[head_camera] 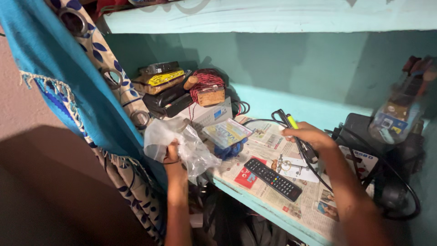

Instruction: The person sorts through a cluttered shelf, picking up and moving various items including a remote control, papers, a snack packet, metal hooks, and a blue plastic object. They place these items onto a patterned mat on the floor and continue to gather more items like a power adapter and a plastic bag from the shelf.

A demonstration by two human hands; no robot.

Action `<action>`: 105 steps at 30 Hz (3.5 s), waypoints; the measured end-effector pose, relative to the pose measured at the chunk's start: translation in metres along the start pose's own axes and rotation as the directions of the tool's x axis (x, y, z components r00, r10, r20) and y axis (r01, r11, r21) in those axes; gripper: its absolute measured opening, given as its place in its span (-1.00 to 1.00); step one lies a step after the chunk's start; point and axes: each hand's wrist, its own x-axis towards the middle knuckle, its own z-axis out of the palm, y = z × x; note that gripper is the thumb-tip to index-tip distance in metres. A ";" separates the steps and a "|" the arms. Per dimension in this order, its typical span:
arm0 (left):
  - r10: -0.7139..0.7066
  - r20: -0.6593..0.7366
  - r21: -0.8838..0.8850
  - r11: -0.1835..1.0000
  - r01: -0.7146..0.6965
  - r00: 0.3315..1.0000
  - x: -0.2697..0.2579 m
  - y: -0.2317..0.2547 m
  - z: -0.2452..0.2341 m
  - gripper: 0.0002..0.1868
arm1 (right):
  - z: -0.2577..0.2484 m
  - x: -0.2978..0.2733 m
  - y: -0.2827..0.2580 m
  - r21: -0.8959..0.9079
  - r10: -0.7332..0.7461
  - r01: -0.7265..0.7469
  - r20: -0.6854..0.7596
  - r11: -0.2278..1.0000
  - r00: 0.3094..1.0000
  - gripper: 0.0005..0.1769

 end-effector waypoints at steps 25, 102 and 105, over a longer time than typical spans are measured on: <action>-0.003 0.061 -0.107 0.994 0.009 0.998 -0.045 -0.015 -0.047 -0.58 | 0.128 -0.059 -0.032 -0.762 -0.283 0.151 -0.044 0.630 0.958 -0.42; -0.215 -0.032 -0.050 0.976 0.213 0.976 -0.076 0.020 -0.049 -0.48 | 0.020 0.111 0.010 -0.042 0.083 -0.088 -0.105 0.995 0.991 -0.57; -0.235 -0.068 -0.034 0.972 0.233 0.970 -0.076 0.014 -0.048 -0.50 | 0.006 0.080 -0.007 0.182 0.035 0.000 -0.194 0.983 0.980 -0.62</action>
